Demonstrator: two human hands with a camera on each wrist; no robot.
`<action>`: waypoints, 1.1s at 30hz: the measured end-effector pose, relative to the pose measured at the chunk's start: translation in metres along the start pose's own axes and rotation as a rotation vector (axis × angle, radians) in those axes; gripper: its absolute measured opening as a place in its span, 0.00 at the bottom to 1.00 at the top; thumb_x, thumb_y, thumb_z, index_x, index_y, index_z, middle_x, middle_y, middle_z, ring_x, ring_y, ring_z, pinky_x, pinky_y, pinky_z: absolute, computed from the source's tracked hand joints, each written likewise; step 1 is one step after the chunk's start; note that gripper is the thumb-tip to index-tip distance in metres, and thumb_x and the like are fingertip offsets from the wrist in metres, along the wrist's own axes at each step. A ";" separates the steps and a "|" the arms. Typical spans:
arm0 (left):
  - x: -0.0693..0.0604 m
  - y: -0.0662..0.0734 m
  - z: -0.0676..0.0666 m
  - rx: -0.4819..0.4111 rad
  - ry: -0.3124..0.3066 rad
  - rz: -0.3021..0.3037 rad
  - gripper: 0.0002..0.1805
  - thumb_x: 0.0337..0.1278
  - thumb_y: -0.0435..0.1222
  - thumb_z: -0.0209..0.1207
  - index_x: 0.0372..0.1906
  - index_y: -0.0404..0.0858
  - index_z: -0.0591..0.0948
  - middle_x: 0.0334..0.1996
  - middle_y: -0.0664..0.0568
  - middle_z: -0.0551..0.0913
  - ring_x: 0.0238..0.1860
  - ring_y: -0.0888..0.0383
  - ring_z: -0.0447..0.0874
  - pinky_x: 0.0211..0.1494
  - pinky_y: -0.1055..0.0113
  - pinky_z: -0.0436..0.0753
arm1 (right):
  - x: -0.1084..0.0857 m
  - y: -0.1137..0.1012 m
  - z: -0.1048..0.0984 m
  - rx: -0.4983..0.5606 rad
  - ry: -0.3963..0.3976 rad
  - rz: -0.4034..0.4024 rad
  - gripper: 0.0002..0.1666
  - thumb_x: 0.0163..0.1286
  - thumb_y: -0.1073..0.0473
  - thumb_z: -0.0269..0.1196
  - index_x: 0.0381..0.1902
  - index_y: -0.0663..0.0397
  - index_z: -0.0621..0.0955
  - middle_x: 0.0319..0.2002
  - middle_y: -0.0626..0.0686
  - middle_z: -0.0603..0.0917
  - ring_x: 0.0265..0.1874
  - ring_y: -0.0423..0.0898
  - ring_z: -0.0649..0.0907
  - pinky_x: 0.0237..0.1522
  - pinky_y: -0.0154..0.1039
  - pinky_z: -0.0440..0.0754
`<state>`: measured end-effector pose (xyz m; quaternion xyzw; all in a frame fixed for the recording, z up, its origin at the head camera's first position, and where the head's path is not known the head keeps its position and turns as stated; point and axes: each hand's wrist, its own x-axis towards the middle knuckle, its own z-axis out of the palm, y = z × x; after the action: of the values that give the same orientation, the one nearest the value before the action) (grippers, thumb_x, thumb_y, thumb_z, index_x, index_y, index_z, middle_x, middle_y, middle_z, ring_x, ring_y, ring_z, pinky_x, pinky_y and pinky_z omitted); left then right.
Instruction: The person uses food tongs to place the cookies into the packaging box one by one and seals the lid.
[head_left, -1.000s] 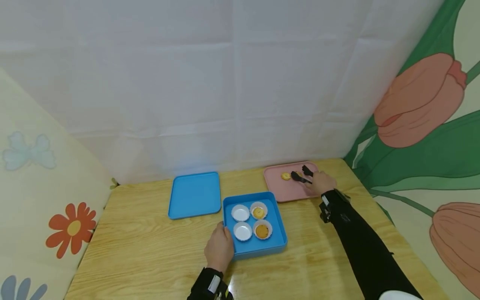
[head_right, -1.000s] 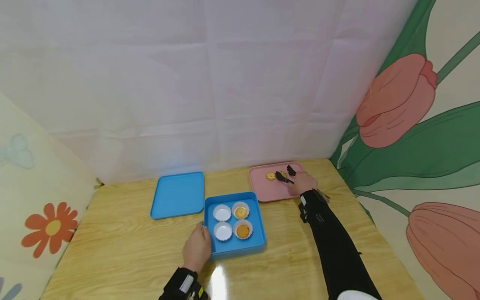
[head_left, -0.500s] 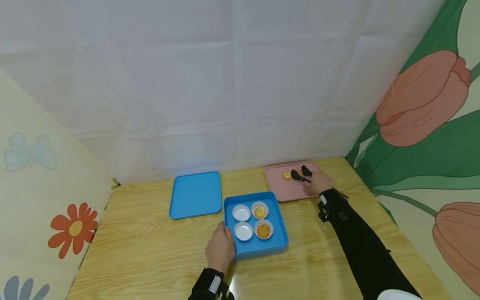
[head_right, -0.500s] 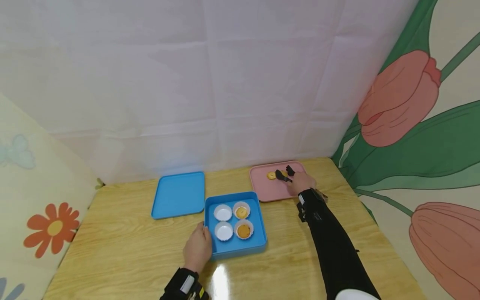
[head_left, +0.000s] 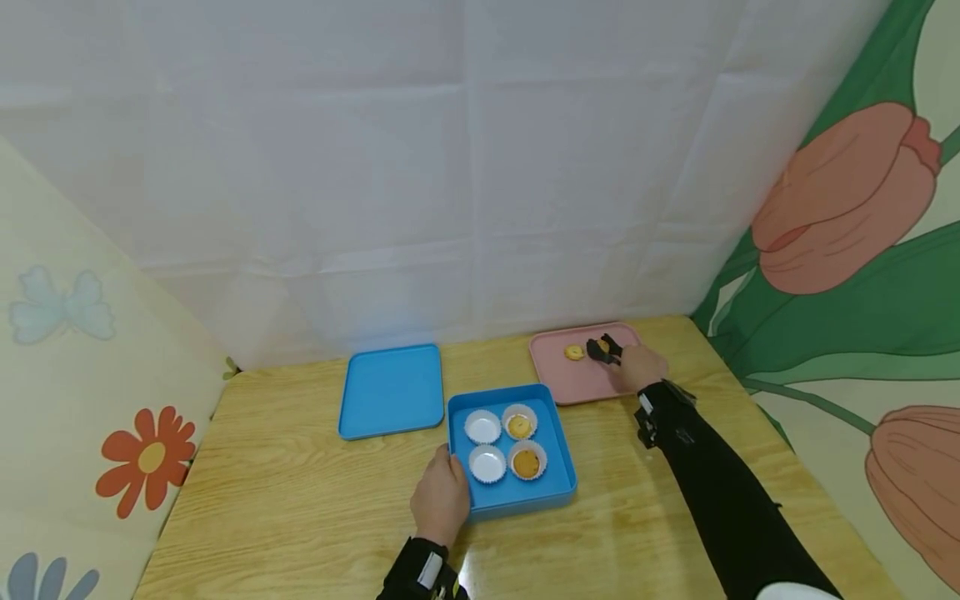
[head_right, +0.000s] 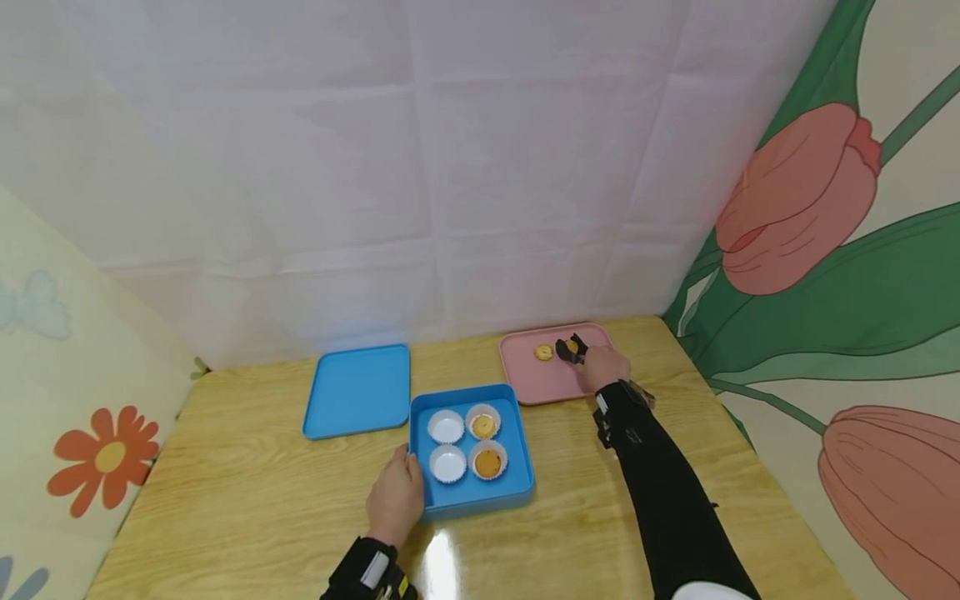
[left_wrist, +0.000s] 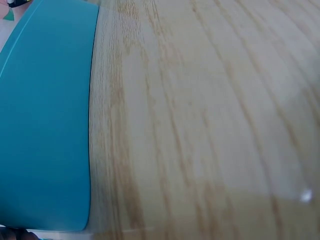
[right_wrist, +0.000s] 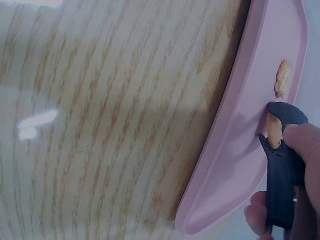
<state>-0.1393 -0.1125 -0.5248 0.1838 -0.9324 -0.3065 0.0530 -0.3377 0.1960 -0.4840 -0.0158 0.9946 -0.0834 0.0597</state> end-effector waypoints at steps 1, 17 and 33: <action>0.000 0.000 0.000 0.001 0.000 0.002 0.20 0.67 0.40 0.45 0.56 0.32 0.74 0.46 0.40 0.82 0.41 0.44 0.84 0.36 0.50 0.81 | 0.000 0.000 0.000 -0.001 0.003 0.000 0.25 0.66 0.45 0.55 0.39 0.65 0.80 0.35 0.64 0.84 0.30 0.56 0.83 0.31 0.52 0.79; -0.001 0.000 -0.001 0.002 -0.005 0.000 0.20 0.67 0.41 0.45 0.56 0.32 0.73 0.47 0.40 0.82 0.41 0.44 0.84 0.37 0.50 0.81 | -0.004 0.003 -0.001 -0.036 0.008 0.009 0.28 0.66 0.41 0.54 0.37 0.63 0.81 0.34 0.64 0.84 0.28 0.55 0.83 0.25 0.47 0.77; -0.001 0.002 0.002 -0.002 -0.006 0.019 0.20 0.67 0.41 0.45 0.55 0.33 0.74 0.47 0.41 0.82 0.41 0.44 0.84 0.36 0.50 0.81 | -0.009 0.011 -0.005 -0.031 0.002 0.012 0.25 0.65 0.44 0.57 0.39 0.64 0.81 0.37 0.65 0.84 0.31 0.57 0.83 0.30 0.52 0.79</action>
<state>-0.1393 -0.1097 -0.5255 0.1741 -0.9340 -0.3075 0.0532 -0.3296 0.2078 -0.4798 -0.0107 0.9959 -0.0678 0.0589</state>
